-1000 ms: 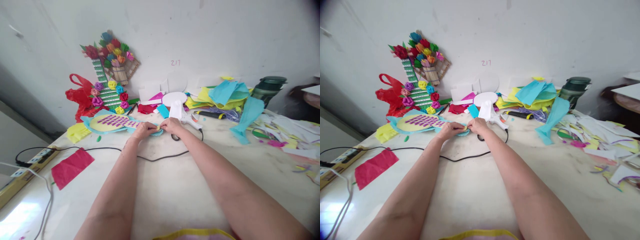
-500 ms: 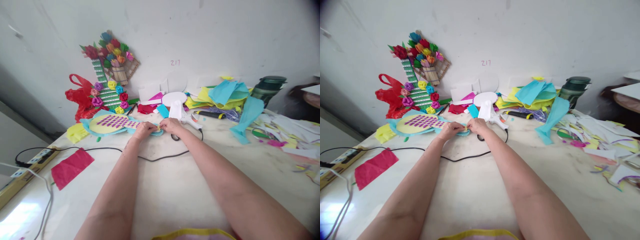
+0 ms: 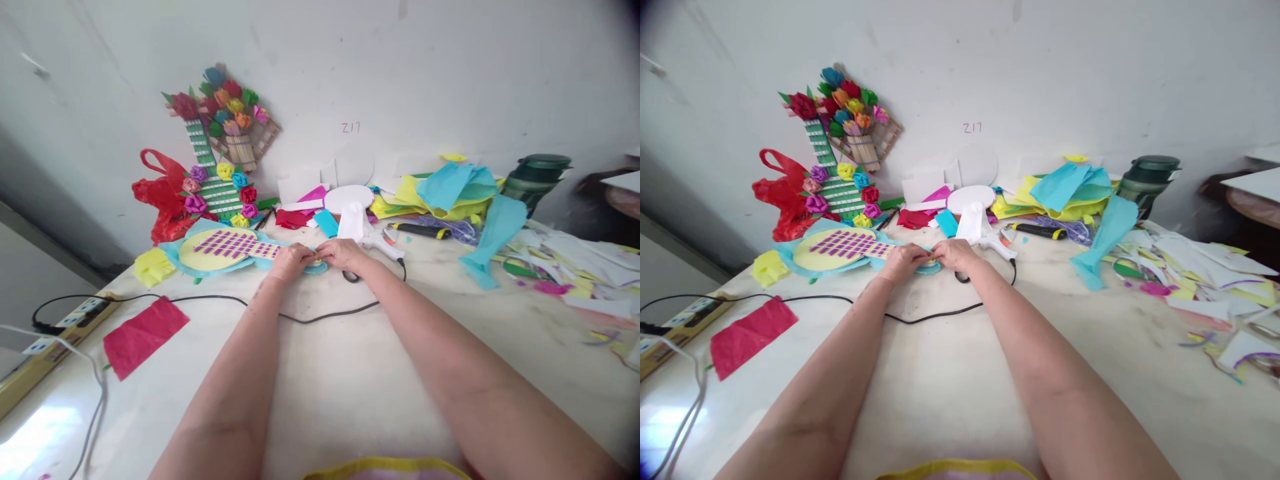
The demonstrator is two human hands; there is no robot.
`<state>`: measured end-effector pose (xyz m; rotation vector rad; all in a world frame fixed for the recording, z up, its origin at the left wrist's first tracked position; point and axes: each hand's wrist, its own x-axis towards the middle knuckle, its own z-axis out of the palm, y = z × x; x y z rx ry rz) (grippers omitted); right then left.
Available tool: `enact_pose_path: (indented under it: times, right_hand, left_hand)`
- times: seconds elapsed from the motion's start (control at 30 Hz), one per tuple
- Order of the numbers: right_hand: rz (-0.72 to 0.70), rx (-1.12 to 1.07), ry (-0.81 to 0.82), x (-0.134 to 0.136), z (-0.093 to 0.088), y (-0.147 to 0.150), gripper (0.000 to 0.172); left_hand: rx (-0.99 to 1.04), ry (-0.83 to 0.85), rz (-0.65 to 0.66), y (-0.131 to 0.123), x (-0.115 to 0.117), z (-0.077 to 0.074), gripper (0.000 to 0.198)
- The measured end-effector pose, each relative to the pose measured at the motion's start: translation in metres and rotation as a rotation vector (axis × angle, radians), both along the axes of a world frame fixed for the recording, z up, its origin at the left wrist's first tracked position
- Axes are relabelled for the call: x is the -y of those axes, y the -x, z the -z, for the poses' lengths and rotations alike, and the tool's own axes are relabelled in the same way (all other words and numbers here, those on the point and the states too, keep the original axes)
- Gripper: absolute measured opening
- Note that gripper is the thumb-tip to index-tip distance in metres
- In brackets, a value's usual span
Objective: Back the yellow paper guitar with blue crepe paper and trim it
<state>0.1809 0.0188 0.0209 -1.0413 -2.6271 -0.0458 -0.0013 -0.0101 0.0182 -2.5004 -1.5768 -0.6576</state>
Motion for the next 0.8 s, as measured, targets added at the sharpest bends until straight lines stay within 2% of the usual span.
enact_pose_path:
  times: [0.23, 0.5, 0.7, 0.8]
  right_hand:
    - [0.045, -0.057, 0.023, 0.005, -0.001, 0.001, 0.032]
    - [0.104, -0.160, 0.068, 0.000, 0.007, 0.007, 0.023]
    - [0.113, -0.102, 0.073, 0.006, 0.001, 0.010, 0.021]
    - [0.083, -0.066, 0.024, 0.008, 0.000, 0.011, 0.023]
  left_hand:
    - [0.021, -0.016, 0.005, 0.001, -0.001, 0.003, 0.018]
    - [0.040, -0.002, -0.021, 0.001, 0.000, 0.002, 0.017]
    - [0.055, 0.011, -0.033, 0.000, 0.001, 0.002, 0.017]
    - [0.051, 0.008, -0.028, 0.000, 0.000, 0.003, 0.016]
